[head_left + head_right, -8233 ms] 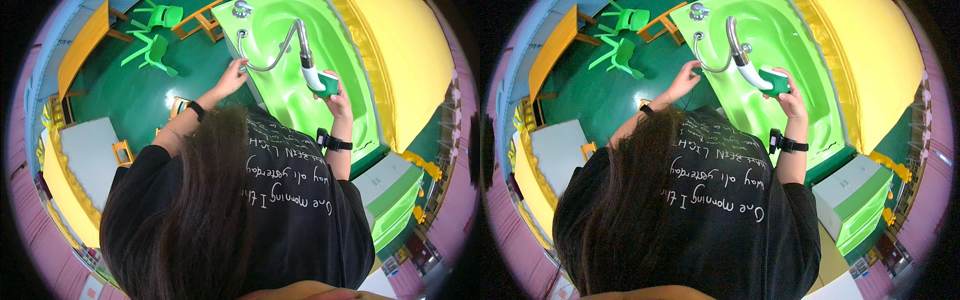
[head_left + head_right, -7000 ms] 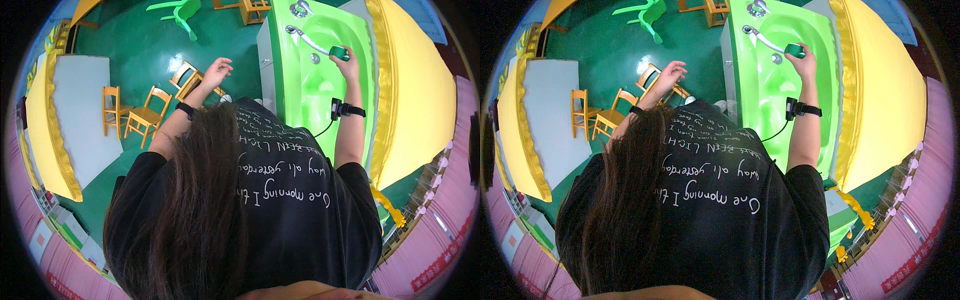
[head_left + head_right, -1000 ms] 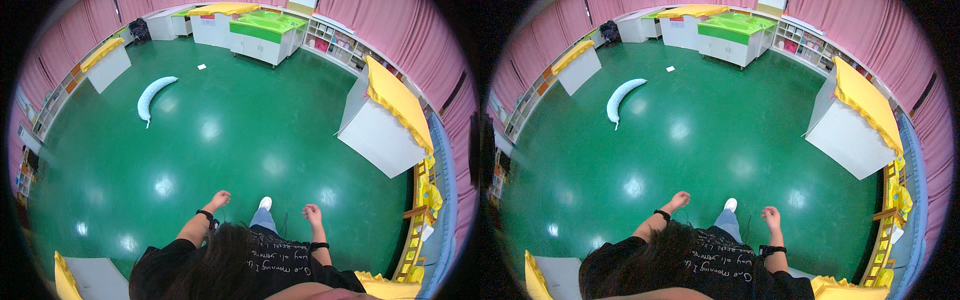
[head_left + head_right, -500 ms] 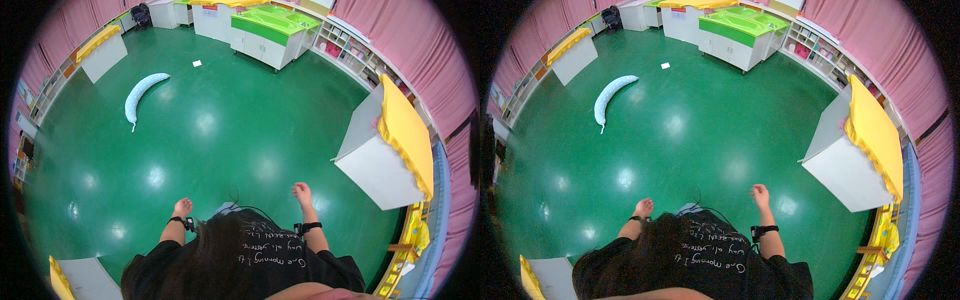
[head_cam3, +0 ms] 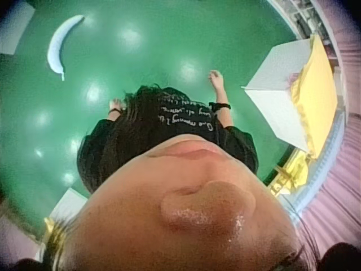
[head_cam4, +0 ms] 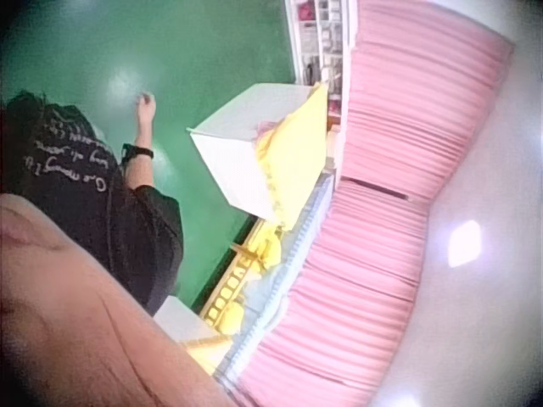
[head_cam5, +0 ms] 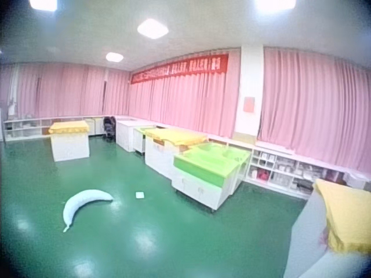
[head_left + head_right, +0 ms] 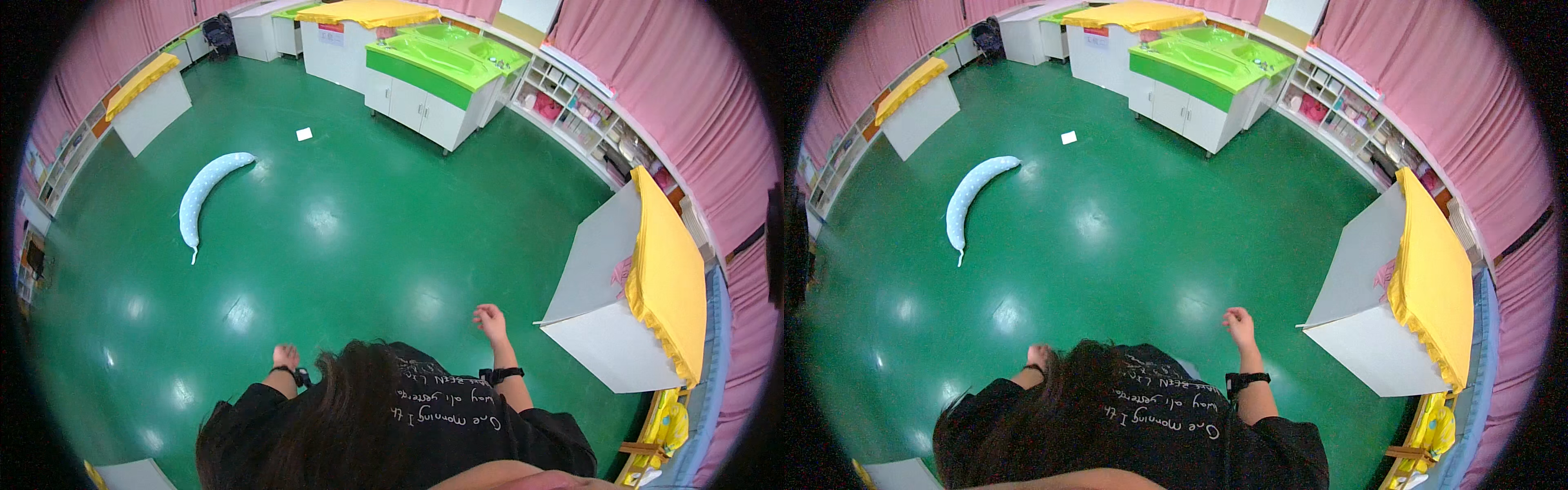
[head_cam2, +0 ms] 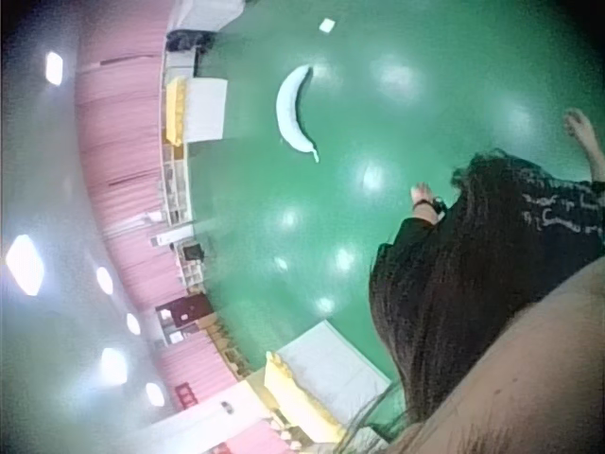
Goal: The person spreads yellow sheets over several small beds in a room, smoothing the fabric by hand. They then walk across the green floor, touching sink faucets and moving past small green chairs and a stroller.
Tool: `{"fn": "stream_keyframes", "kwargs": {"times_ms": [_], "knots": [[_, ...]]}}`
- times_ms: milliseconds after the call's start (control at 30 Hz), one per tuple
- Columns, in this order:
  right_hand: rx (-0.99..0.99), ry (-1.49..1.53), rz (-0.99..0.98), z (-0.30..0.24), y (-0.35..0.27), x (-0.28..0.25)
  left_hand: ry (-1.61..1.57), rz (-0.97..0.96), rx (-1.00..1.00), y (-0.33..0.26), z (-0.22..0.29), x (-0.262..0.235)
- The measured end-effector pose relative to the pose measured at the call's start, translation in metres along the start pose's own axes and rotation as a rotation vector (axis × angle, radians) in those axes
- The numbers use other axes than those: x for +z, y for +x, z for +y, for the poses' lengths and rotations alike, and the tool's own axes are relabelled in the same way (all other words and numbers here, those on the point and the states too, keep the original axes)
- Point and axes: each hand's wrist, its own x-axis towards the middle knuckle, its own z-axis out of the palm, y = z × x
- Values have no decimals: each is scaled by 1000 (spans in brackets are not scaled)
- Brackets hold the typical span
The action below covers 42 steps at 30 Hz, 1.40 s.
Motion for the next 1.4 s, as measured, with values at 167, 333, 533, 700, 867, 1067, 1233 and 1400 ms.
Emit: {"fn": "stream_keyframes", "kwargs": {"times_ms": [167, 333, 533, 700, 867, 1067, 1233, 1400], "knots": [[50, 117, 133, -34, 100, -6, 388, -283, 11, 76, 57, 204], [121, 40, 34, -57, 217, -20, 530, -487, -5, 113, 62, 360], [117, 122, 204, -116, 391, -48, 585, -301, -143, 160, 93, 469], [38, 34, 151, -195, 554, -20, 439, -401, 54, 192, 157, 565], [-54, 41, -235, -301, 665, 84, 218, -311, -33, 259, 203, 609], [-14, -144, -438, -369, 792, 150, -323, -45, -152, 373, 284, 664], [84, -142, -361, -432, 910, 148, -288, -129, -65, 466, 381, 747], [-47, -2, -99, -476, 997, 133, 75, -153, 29, 510, 442, 916]]}}
